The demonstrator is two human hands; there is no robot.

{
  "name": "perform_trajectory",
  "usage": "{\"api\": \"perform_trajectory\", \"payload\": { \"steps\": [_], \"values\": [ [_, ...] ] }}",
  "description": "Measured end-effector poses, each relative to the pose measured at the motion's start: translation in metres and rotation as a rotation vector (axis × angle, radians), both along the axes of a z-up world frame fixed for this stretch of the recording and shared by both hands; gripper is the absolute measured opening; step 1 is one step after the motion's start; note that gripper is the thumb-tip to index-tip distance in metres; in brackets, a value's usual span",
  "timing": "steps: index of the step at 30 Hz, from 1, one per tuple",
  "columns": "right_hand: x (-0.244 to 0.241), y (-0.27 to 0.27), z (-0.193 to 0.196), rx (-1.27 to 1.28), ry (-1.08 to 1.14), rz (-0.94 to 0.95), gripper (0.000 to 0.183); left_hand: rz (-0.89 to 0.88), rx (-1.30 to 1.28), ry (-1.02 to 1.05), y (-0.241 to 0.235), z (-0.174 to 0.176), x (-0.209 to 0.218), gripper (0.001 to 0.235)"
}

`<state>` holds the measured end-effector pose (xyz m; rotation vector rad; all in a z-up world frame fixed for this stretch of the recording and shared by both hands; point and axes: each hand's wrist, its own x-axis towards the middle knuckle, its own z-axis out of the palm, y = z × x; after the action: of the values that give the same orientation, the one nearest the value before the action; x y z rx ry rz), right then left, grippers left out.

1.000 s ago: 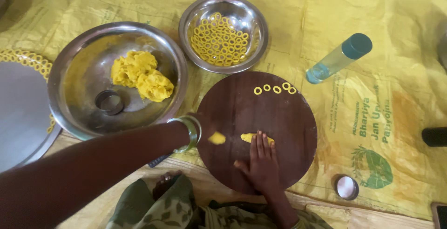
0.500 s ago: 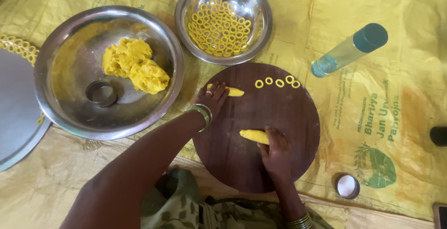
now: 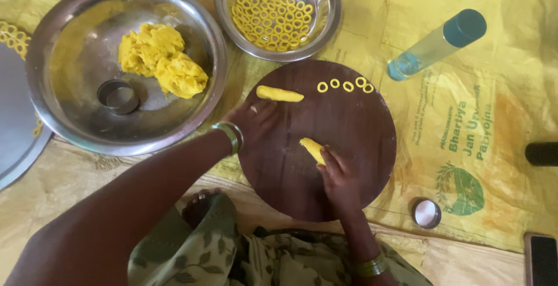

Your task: The person rolls yellow dough into thin ropes on a wooden board. They repeatedly take small pieces of dough, roll them into long strands, and place them on the board alongside previously rolled pieces.

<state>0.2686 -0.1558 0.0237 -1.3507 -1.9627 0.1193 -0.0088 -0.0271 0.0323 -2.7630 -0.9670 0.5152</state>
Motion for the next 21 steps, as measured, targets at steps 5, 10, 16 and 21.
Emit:
{"api": "perform_trajectory", "payload": {
  "steps": [5,10,16,21],
  "values": [
    [0.014,-0.014,0.021,-0.001,0.014,-0.116,0.038,-0.11,-0.219,0.23,-0.042,0.011,-0.003,0.074],
    [0.0,-0.004,0.005,-0.006,-0.248,-0.015,0.061,-0.01,-0.307,0.193,-0.067,-0.007,-0.009,0.07],
    [-0.017,-0.011,-0.016,-0.235,-0.22,-0.156,0.055,0.006,-0.293,0.189,-0.068,-0.035,-0.01,0.07],
    [0.0,-0.018,0.033,0.113,-0.039,-0.1,0.041,0.024,-0.246,0.107,-0.072,-0.042,-0.016,0.069]
  ]
}}
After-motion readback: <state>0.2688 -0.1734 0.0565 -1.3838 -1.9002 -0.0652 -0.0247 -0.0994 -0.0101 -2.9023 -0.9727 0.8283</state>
